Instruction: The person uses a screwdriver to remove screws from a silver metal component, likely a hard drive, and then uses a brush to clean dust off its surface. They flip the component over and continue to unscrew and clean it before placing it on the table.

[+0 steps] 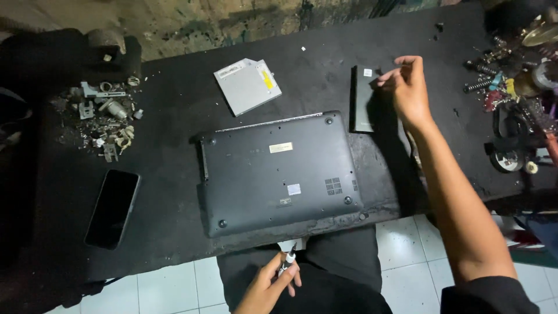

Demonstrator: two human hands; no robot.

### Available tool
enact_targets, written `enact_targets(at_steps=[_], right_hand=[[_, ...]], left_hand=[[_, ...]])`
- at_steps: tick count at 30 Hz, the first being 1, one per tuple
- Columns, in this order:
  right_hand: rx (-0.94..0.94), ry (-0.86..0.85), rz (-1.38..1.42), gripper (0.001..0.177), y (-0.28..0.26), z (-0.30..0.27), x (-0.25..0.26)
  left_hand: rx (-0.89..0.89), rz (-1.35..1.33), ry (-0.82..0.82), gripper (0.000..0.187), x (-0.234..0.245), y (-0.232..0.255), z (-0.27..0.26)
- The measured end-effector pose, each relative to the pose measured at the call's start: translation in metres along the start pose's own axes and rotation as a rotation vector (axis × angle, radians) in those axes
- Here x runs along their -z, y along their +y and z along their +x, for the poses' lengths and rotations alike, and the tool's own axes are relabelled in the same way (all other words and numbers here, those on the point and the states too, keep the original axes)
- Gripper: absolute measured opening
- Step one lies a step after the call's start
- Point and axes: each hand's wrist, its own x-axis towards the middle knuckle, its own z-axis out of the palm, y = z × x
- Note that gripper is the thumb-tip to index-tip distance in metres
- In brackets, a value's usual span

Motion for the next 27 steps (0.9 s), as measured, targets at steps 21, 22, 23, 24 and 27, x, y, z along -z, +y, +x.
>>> enact_targets(at_steps=[21, 22, 23, 24, 27], right_hand=[[0.05, -0.167, -1.097, 0.069, 0.047, 0.022, -0.031], [0.0, -0.174, -1.119, 0.074, 0.038, 0.021, -0.034], [-0.054, -0.181, -1.144, 0.078, 0.031, 0.018, -0.036], [-0.051, -0.181, -1.142, 0.078, 0.027, 0.015, -0.035], [-0.037, -0.202, -1.091, 0.073, 0.016, 0.012, -0.036]], left_hand=[[-0.338, 1.028, 1.21, 0.064, 0.27, 0.03, -0.054], [-0.326, 1.089, 1.206, 0.064, 0.277, 0.024, -0.05], [-0.312, 1.151, 1.197, 0.064, 0.282, 0.017, -0.045], [-0.311, 1.151, 1.2, 0.064, 0.282, 0.017, -0.048], [-0.355, 1.073, 1.195, 0.054, 0.279, 0.025, -0.054]])
